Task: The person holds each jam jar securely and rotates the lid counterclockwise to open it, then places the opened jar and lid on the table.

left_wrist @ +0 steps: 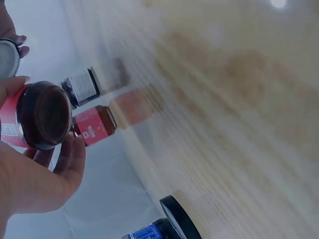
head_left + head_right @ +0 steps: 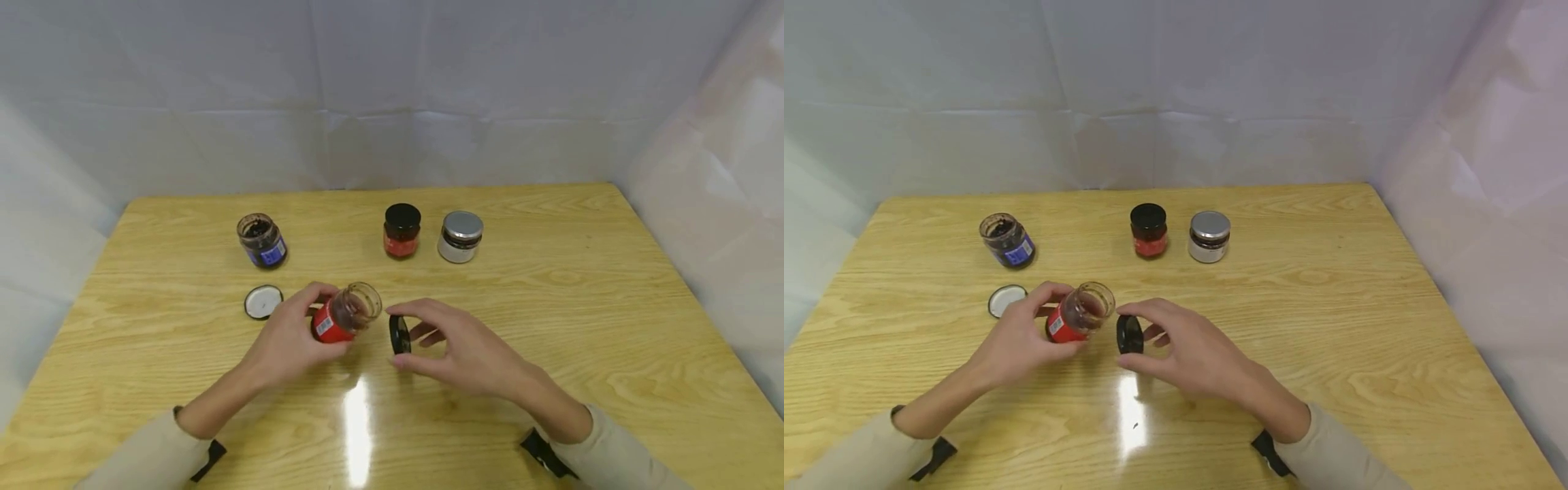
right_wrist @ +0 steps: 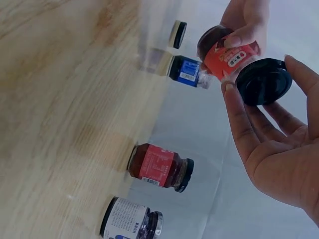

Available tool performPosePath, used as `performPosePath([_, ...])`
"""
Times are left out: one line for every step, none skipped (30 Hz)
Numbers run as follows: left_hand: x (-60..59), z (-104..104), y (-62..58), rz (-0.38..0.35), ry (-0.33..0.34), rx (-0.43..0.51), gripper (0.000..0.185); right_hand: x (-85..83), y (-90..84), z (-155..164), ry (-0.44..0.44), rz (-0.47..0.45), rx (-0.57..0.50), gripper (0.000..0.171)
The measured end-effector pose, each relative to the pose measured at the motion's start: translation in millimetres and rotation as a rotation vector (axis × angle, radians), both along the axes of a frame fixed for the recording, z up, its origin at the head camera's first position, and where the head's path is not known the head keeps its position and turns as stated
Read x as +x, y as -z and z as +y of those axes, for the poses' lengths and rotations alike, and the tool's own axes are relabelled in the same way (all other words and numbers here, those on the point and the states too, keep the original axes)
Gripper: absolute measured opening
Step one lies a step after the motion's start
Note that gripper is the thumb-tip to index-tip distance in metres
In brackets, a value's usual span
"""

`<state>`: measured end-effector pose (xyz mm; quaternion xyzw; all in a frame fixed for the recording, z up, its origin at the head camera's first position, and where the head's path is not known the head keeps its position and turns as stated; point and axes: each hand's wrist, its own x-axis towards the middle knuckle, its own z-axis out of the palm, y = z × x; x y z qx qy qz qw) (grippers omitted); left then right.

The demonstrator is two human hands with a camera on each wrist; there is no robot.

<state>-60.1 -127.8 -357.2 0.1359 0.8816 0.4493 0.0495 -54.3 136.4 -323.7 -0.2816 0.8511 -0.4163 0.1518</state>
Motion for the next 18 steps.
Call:
performPosePath([-2.5, -0.3, -0.4, 0.011, -0.007, -0.005, 0.062, -0.6, -0.8, -0.1, 0.003, 0.001, 0.000, 0.054])
performPosePath([-5.0, -0.4, -0.8, 0.016, -0.013, -0.007, 0.062, -1.3, -1.5, -0.3, 0.005, 0.006, 0.000, 0.054])
performPosePath([-7.7, -0.5, -1.3, 0.017, -0.016, -0.008, 0.062, -2.0, -2.4, -0.5, 0.005, 0.011, 0.000, 0.055])
performPosePath([-10.3, -0.6, -1.8, 0.018, -0.020, -0.012, 0.062, -3.1, -3.2, -1.0, 0.003, 0.015, -0.005, 0.055])
performPosePath([-12.7, -0.5, -2.4, 0.012, -0.025, -0.014, 0.063, -4.2, -4.0, -1.6, 0.001, 0.021, -0.011, 0.056])
performPosePath([-14.9, -0.5, -3.0, 0.007, -0.030, -0.018, 0.064, -5.3, -4.8, -2.3, -0.003, 0.028, -0.019, 0.056])
performPosePath([-17.1, -0.6, -3.9, 0.004, -0.034, -0.017, 0.064, -6.3, -5.4, -3.0, -0.008, 0.032, -0.028, 0.057])
performPosePath([-19.2, -0.9, -4.5, 0.002, -0.039, -0.019, 0.065, -7.3, -6.0, -3.8, -0.012, 0.036, -0.038, 0.057])
performPosePath([-21.4, -1.3, -5.1, 0.001, -0.044, -0.019, 0.065, -8.2, -6.7, -4.6, -0.016, 0.038, -0.050, 0.057])
performPosePath([-24.0, -1.7, -5.6, -0.001, -0.048, -0.015, 0.065, -9.0, -7.2, -5.2, -0.019, 0.037, -0.060, 0.057])
performPosePath([-26.7, -2.0, -6.3, -0.002, -0.052, -0.011, 0.066, -9.9, -7.6, -5.8, -0.021, 0.040, -0.070, 0.057])
performPosePath([-29.9, -2.5, -7.0, 0.002, -0.056, -0.006, 0.066, -10.7, -7.9, -6.3, -0.023, 0.040, -0.081, 0.056])
performPosePath([-33.4, -2.9, -7.7, 0.004, -0.059, 0.000, 0.066, -11.5, -8.1, -6.9, -0.023, 0.037, -0.093, 0.056])
performPosePath([-36.9, -3.4, -8.4, 0.007, -0.065, -0.001, 0.067, -12.1, -8.3, -7.4, -0.022, 0.032, -0.104, 0.056])
performPosePath([-40.5, -3.9, -9.1, 0.010, -0.072, -0.001, 0.067, -12.8, -8.2, -8.0, -0.024, 0.026, -0.117, 0.055])
performPosePath([-44.0, -4.5, -9.7, 0.012, -0.078, -0.003, 0.067, -13.2, -8.0, -8.6, -0.025, 0.019, -0.128, 0.055])
performPosePath([-47.2, -5.0, -10.4, 0.015, -0.086, -0.008, 0.068, -13.6, -7.7, -9.3, -0.025, 0.011, -0.139, 0.055])
performPosePath([-50.2, -5.9, -10.7, 0.018, -0.096, -0.015, 0.068, -13.9, -7.2, -10.2, -0.027, 0.002, -0.149, 0.055])
